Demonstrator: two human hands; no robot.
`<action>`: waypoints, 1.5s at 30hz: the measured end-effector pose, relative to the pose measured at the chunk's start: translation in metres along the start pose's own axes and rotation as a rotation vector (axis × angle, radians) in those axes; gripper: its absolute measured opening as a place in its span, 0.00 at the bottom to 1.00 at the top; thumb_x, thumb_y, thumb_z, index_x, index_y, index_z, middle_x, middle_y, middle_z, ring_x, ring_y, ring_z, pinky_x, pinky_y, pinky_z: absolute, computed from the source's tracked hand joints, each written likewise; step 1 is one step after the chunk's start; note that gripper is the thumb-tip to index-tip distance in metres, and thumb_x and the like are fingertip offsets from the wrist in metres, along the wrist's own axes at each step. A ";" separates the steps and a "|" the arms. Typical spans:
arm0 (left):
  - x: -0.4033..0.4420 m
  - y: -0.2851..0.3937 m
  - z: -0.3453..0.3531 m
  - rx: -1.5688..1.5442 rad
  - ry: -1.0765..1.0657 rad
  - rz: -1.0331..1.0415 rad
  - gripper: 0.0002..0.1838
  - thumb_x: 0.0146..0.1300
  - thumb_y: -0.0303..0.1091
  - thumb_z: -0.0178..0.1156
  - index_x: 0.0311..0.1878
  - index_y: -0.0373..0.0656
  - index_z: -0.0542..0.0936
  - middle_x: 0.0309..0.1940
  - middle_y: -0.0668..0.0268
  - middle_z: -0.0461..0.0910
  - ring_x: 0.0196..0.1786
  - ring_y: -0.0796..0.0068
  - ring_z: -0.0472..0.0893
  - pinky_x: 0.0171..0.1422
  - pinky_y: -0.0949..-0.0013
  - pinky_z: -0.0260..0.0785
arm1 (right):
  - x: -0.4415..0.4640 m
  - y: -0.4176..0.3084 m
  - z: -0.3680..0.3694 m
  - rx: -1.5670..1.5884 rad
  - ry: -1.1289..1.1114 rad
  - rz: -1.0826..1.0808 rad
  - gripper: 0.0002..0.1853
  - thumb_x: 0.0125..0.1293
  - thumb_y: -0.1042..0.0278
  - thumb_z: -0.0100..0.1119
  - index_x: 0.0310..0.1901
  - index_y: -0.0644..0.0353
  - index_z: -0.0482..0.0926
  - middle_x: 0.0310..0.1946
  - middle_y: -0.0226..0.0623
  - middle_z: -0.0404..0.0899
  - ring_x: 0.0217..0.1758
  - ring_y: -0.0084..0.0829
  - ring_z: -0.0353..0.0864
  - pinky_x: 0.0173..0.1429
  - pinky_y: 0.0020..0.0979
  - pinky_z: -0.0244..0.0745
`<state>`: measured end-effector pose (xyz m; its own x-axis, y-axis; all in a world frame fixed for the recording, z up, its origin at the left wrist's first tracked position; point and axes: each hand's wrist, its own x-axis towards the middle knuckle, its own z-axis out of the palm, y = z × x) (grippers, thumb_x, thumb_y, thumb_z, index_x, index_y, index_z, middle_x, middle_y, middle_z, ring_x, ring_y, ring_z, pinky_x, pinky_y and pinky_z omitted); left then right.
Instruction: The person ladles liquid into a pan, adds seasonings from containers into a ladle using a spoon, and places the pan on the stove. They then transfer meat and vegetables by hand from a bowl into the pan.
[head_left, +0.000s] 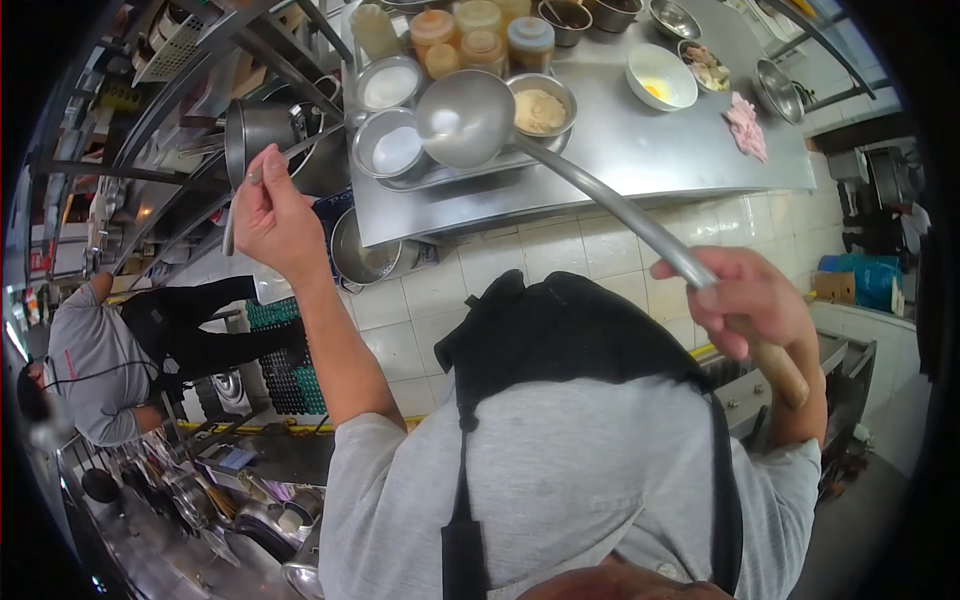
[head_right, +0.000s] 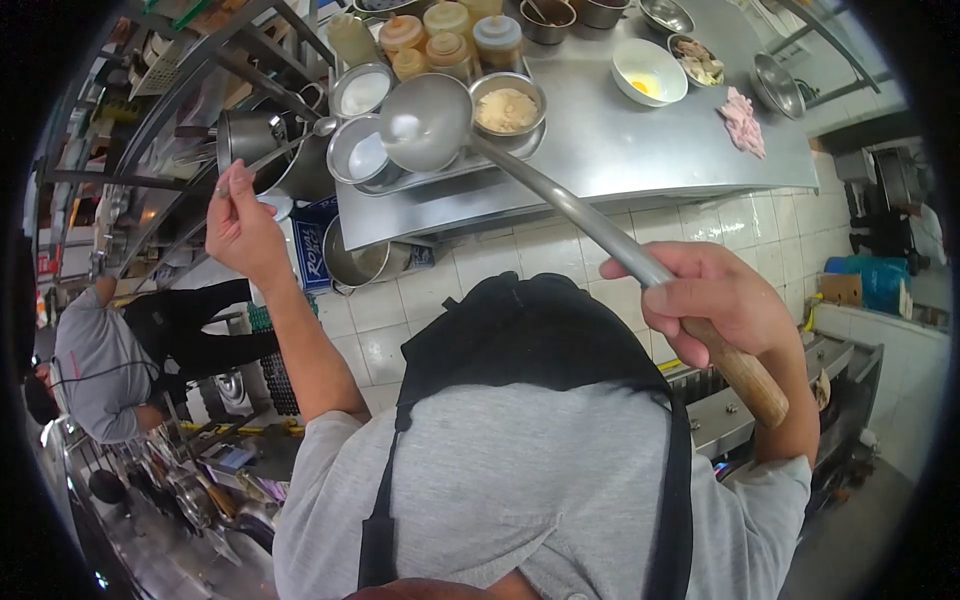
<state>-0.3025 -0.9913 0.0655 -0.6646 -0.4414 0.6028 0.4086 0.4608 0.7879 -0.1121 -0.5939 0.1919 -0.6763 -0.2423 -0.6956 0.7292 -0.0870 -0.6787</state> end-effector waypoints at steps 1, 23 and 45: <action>-0.004 -0.005 0.000 0.005 -0.039 -0.011 0.12 0.75 0.34 0.66 0.49 0.34 0.89 0.32 0.69 0.85 0.23 0.88 0.74 0.24 0.81 0.63 | -0.001 0.002 -0.002 0.027 -0.021 -0.002 0.25 0.68 0.75 0.55 0.65 0.75 0.74 0.23 0.31 0.75 0.12 0.20 0.73 0.16 0.20 0.66; -0.033 -0.054 0.022 -0.028 -0.142 -0.177 0.12 0.74 0.36 0.68 0.45 0.36 0.90 0.31 0.68 0.86 0.26 0.87 0.77 0.26 0.79 0.68 | -0.060 0.034 -0.004 0.176 0.200 -0.072 0.30 0.63 0.73 0.60 0.67 0.76 0.73 0.19 0.35 0.71 0.09 0.21 0.66 0.13 0.21 0.64; 0.000 -0.040 -0.003 -0.543 0.088 -0.539 0.10 0.74 0.33 0.67 0.45 0.34 0.88 0.35 0.64 0.88 0.19 0.87 0.71 0.22 0.80 0.57 | -0.027 0.016 -0.013 -0.010 0.112 -0.049 0.27 0.66 0.72 0.57 0.66 0.75 0.74 0.21 0.31 0.74 0.11 0.19 0.71 0.16 0.19 0.66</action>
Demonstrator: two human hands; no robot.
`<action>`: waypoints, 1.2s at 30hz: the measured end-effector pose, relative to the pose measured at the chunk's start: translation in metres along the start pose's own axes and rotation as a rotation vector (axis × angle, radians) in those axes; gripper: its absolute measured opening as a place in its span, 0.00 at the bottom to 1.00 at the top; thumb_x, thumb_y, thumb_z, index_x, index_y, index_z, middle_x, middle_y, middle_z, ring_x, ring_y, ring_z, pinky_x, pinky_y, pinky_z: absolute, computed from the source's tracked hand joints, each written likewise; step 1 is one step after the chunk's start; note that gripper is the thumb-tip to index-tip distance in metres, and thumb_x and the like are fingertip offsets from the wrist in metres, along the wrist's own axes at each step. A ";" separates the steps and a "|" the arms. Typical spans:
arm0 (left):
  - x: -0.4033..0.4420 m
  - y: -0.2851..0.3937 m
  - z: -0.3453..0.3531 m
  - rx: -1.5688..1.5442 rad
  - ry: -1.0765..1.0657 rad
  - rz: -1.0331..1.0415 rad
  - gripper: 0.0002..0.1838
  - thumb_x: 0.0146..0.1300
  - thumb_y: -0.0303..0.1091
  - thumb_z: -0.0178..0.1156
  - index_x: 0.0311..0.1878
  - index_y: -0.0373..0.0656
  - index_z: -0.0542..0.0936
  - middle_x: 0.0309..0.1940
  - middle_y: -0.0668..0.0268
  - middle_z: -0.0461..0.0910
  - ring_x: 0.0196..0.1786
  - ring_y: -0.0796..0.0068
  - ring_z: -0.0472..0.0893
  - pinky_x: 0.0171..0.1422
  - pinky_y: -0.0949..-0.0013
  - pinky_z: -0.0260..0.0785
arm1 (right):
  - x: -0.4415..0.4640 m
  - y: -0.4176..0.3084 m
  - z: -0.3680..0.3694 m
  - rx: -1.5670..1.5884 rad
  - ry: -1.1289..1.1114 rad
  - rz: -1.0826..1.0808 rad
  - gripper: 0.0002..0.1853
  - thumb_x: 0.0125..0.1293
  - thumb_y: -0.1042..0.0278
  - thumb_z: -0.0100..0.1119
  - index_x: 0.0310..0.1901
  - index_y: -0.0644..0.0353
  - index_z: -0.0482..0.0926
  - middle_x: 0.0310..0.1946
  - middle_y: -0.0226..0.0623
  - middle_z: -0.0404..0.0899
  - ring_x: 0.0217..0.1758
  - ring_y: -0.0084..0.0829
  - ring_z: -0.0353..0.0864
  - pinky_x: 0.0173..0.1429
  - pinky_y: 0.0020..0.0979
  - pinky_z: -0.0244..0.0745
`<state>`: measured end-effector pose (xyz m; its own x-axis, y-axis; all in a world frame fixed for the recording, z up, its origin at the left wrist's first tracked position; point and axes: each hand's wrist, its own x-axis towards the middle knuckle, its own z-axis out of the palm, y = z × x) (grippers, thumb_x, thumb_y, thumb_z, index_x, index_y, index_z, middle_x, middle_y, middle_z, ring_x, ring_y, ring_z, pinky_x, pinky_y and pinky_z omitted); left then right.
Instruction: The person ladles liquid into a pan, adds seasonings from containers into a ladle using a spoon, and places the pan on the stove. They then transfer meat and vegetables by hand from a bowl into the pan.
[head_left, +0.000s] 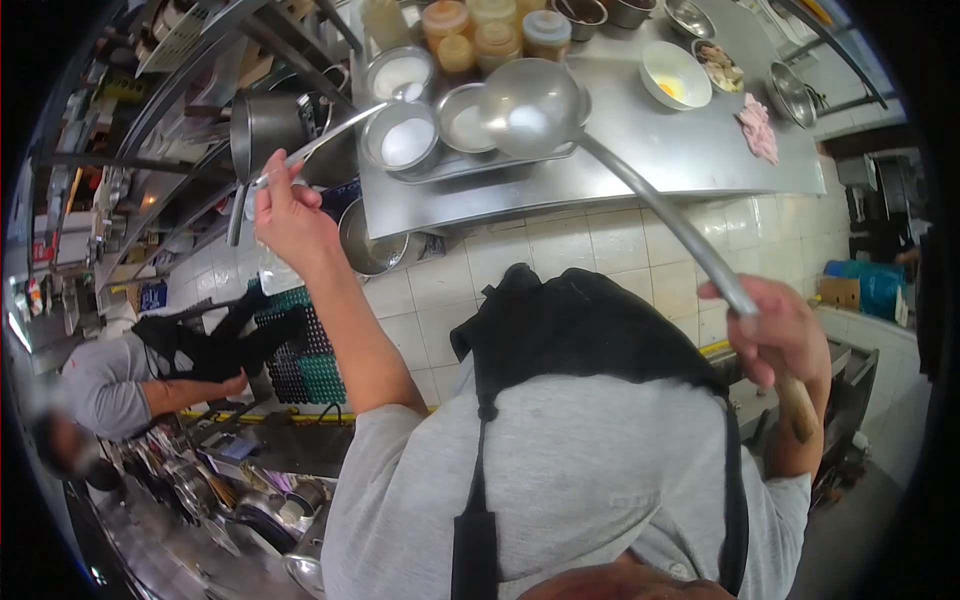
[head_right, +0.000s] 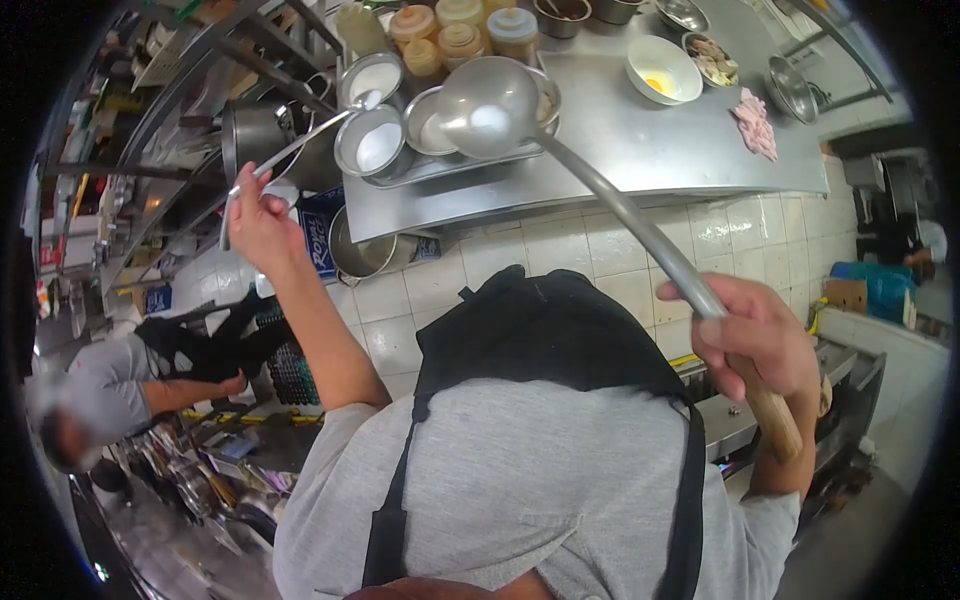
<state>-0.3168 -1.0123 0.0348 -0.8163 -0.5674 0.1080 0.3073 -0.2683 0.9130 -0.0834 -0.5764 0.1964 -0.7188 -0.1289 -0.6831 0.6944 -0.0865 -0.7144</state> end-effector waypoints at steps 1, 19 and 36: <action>-0.008 0.011 0.013 -0.004 -0.020 -0.009 0.10 0.74 0.33 0.67 0.45 0.34 0.88 0.35 0.64 0.88 0.19 0.87 0.71 0.22 0.80 0.57 | 0.006 -0.001 0.001 -0.026 -0.026 0.016 0.27 0.67 0.72 0.56 0.66 0.75 0.74 0.22 0.30 0.74 0.12 0.19 0.72 0.16 0.19 0.66; -0.047 -0.083 0.069 0.491 -0.402 0.188 0.11 0.74 0.34 0.66 0.48 0.35 0.90 0.35 0.66 0.87 0.26 0.86 0.77 0.24 0.78 0.70 | -0.037 0.030 -0.027 0.192 0.137 -0.130 0.29 0.68 0.71 0.59 0.68 0.78 0.70 0.20 0.33 0.72 0.10 0.19 0.70 0.14 0.19 0.67; -0.035 -0.094 0.052 0.327 -0.192 0.049 0.13 0.73 0.35 0.66 0.46 0.31 0.88 0.34 0.61 0.88 0.19 0.83 0.75 0.23 0.78 0.65 | -0.026 0.034 -0.036 0.143 0.102 -0.095 0.28 0.67 0.71 0.59 0.67 0.76 0.72 0.21 0.31 0.74 0.11 0.18 0.72 0.15 0.18 0.68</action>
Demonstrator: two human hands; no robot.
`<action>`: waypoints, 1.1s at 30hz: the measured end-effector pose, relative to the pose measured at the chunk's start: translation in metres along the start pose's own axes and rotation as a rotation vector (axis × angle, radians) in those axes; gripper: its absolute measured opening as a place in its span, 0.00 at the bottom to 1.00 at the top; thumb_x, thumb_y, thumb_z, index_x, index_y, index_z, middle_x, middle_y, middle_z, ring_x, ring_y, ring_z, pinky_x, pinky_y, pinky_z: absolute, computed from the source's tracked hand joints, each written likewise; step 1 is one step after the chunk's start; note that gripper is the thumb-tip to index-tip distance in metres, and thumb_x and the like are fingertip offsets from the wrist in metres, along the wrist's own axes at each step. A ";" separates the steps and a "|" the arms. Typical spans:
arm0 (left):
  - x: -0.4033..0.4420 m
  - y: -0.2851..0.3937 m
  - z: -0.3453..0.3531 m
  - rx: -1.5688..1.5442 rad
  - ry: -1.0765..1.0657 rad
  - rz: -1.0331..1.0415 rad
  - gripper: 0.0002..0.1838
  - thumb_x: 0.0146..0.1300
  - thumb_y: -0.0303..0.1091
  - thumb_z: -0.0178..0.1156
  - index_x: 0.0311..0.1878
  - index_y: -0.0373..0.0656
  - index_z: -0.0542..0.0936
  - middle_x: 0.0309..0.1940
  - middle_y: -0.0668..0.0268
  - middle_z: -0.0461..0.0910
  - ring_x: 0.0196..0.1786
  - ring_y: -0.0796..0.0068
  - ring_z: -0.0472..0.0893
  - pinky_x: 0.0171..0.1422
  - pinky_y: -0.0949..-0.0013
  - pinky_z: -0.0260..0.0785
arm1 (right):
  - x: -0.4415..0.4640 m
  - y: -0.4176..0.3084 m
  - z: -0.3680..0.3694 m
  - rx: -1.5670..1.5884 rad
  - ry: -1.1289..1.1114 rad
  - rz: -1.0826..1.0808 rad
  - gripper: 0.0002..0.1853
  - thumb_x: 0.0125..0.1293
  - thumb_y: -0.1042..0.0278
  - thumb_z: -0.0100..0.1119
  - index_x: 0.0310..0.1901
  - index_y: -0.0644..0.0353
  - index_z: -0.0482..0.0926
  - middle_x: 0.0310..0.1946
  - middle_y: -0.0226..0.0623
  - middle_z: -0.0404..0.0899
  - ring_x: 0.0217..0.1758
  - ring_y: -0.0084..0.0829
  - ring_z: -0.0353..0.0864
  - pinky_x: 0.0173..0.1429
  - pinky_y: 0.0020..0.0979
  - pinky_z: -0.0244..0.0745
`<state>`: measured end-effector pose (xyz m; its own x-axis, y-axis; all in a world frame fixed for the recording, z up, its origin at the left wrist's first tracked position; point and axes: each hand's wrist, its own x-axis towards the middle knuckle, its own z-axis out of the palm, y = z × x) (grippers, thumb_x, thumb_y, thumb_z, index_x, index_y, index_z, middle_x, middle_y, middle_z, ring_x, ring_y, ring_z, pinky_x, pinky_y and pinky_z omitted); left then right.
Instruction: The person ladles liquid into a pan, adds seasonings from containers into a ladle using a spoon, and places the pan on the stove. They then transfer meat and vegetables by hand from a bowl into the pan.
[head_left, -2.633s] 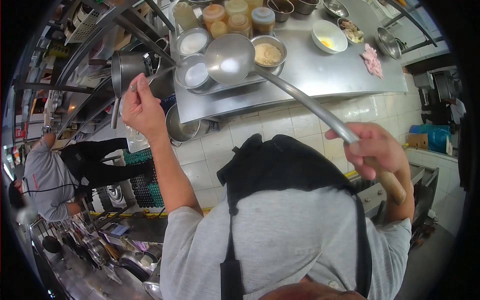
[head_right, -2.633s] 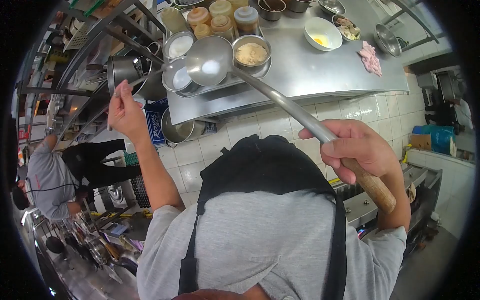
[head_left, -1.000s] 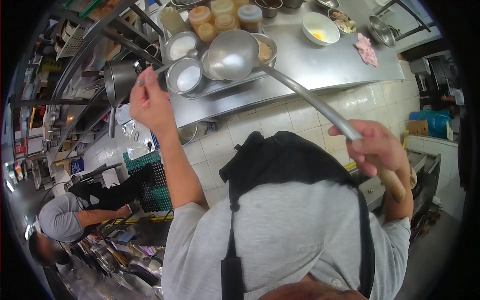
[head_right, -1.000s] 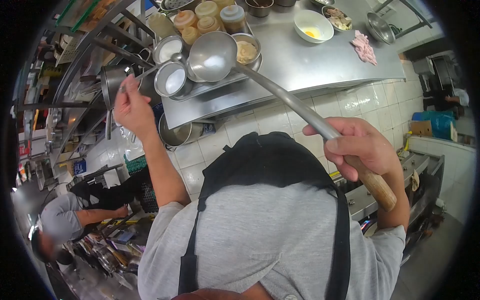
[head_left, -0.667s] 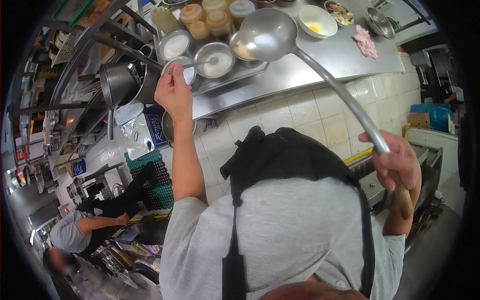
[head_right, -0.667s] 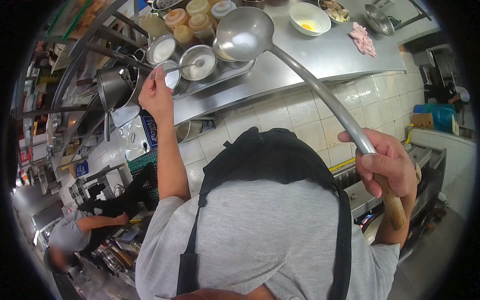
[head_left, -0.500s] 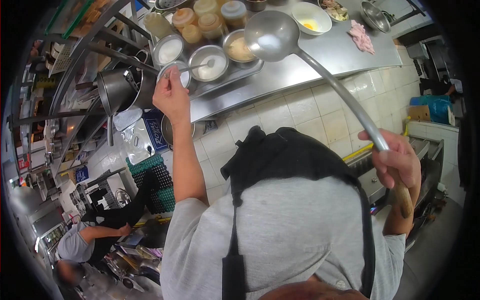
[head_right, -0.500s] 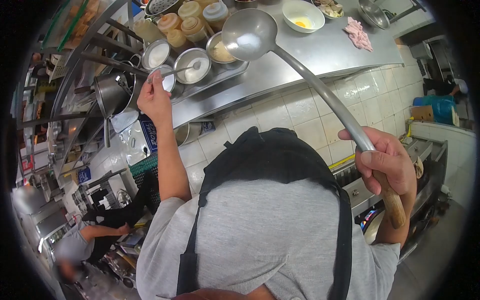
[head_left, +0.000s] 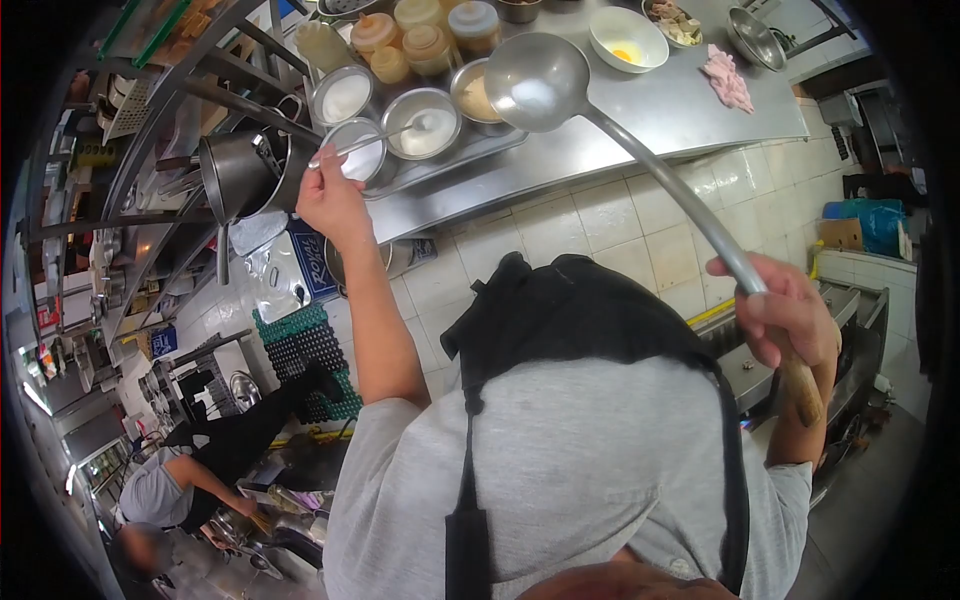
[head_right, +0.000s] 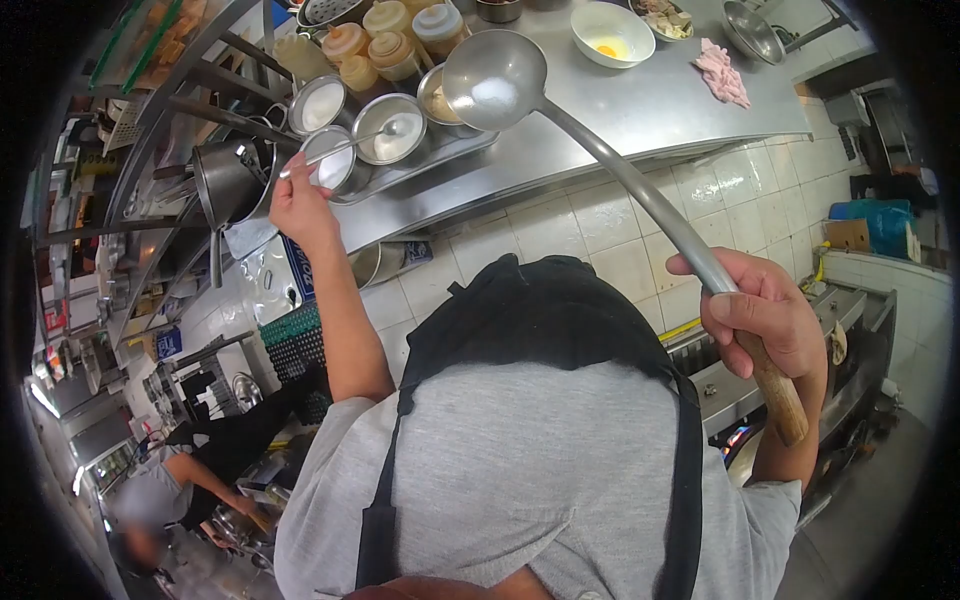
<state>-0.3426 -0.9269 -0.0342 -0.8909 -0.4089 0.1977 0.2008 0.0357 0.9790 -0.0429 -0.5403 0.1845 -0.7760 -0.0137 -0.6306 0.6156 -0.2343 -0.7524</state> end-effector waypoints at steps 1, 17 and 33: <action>0.001 0.005 -0.003 0.001 0.002 0.000 0.13 0.73 0.35 0.66 0.46 0.31 0.88 0.34 0.61 0.88 0.19 0.83 0.75 0.23 0.78 0.65 | 0.001 0.000 0.000 -0.001 -0.002 0.000 0.28 0.67 0.71 0.59 0.67 0.76 0.72 0.21 0.31 0.74 0.11 0.18 0.72 0.15 0.18 0.68; -0.027 0.058 0.068 0.183 -0.289 0.492 0.11 0.73 0.31 0.67 0.51 0.34 0.89 0.37 0.63 0.89 0.28 0.86 0.78 0.33 0.79 0.71 | -0.005 0.003 -0.009 0.010 -0.002 -0.065 0.26 0.67 0.74 0.55 0.65 0.77 0.73 0.21 0.29 0.73 0.11 0.17 0.72 0.15 0.16 0.68; -0.027 0.041 0.099 0.162 -0.499 0.381 0.09 0.73 0.30 0.66 0.46 0.33 0.89 0.34 0.66 0.87 0.34 0.83 0.80 0.40 0.76 0.73 | -0.027 0.035 -0.032 0.086 0.108 -0.098 0.28 0.66 0.73 0.55 0.67 0.77 0.72 0.21 0.30 0.74 0.11 0.17 0.72 0.15 0.16 0.68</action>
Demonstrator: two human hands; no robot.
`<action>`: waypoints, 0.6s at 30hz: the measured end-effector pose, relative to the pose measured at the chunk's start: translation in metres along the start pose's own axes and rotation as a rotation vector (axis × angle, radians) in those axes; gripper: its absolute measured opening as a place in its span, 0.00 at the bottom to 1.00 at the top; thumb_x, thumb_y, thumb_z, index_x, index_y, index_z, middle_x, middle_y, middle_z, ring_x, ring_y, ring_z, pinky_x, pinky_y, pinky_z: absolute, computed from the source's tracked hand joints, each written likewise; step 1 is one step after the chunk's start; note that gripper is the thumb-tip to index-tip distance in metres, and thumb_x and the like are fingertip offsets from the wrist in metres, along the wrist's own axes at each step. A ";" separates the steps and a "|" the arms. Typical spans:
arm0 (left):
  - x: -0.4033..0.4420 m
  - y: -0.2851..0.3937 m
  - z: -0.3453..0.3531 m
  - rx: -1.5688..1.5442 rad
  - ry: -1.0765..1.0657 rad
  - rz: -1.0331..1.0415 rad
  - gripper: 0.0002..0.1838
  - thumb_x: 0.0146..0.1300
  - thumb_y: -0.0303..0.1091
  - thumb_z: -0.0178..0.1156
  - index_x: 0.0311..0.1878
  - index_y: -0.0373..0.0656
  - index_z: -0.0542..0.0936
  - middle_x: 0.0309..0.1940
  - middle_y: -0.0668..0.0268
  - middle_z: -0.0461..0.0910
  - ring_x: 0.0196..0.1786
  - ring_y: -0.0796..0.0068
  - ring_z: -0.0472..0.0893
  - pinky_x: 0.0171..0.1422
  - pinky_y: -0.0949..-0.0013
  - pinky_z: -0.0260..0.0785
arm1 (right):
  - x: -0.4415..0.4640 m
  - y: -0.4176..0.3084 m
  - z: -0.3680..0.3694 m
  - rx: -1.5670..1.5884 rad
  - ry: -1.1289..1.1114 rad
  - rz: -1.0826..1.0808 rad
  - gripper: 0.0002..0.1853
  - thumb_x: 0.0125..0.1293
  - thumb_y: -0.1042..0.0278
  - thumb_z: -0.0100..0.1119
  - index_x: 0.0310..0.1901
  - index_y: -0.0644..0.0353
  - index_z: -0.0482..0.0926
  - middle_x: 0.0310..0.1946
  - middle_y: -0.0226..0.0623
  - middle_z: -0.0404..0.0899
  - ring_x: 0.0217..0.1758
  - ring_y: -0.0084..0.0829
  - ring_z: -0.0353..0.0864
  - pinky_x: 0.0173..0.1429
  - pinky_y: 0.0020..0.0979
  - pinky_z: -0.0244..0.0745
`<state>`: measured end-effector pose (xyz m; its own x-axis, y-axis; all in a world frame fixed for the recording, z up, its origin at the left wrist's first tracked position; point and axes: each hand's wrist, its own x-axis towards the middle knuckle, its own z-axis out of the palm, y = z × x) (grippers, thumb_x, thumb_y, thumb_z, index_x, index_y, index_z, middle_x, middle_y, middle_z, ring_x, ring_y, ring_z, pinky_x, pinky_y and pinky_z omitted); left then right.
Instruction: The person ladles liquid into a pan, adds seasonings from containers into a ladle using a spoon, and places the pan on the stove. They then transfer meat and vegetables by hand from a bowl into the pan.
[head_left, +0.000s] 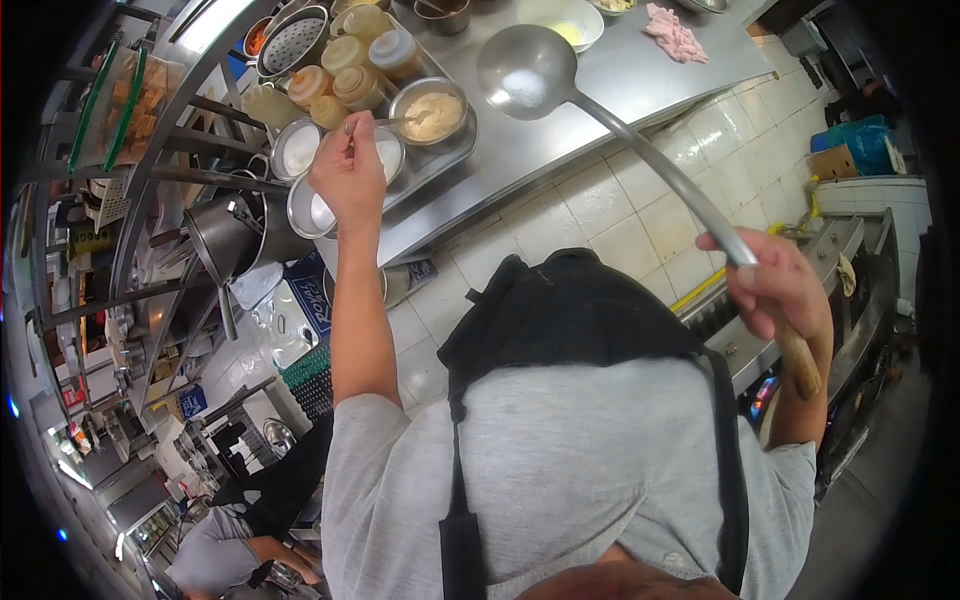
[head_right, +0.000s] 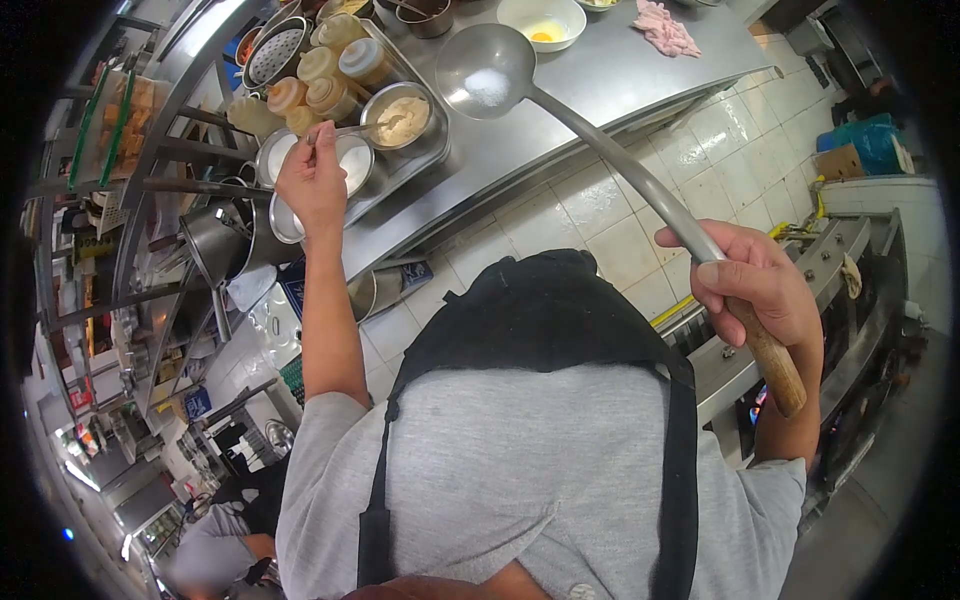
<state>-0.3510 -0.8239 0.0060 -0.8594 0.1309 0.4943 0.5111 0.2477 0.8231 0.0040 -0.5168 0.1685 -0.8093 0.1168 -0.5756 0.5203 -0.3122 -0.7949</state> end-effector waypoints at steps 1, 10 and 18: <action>0.000 0.000 0.000 -0.029 0.000 -0.053 0.10 0.73 0.31 0.66 0.46 0.33 0.89 0.33 0.66 0.87 0.32 0.84 0.79 0.37 0.76 0.72 | 0.000 0.000 0.000 -0.011 0.000 -0.001 0.28 0.66 0.73 0.55 0.67 0.77 0.72 0.21 0.30 0.74 0.10 0.17 0.71 0.15 0.16 0.68; 0.003 -0.022 -0.005 -0.089 0.118 -0.251 0.13 0.73 0.36 0.66 0.47 0.34 0.89 0.31 0.63 0.87 0.22 0.83 0.76 0.25 0.76 0.68 | -0.001 0.001 0.001 -0.007 0.009 0.006 0.28 0.66 0.73 0.55 0.67 0.77 0.72 0.21 0.30 0.74 0.11 0.16 0.72 0.15 0.16 0.67; 0.006 -0.028 0.001 -0.141 0.143 -0.333 0.13 0.72 0.36 0.69 0.44 0.32 0.89 0.31 0.61 0.88 0.20 0.84 0.74 0.25 0.77 0.65 | 0.001 -0.001 0.002 -0.004 -0.004 0.018 0.27 0.66 0.74 0.54 0.66 0.76 0.73 0.21 0.29 0.74 0.11 0.16 0.72 0.16 0.16 0.68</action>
<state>-0.3699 -0.8292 -0.0144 -0.9730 -0.0723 0.2190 0.2096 0.1186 0.9706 0.0019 -0.5186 0.1689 -0.8011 0.1075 -0.5887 0.5354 -0.3109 -0.7853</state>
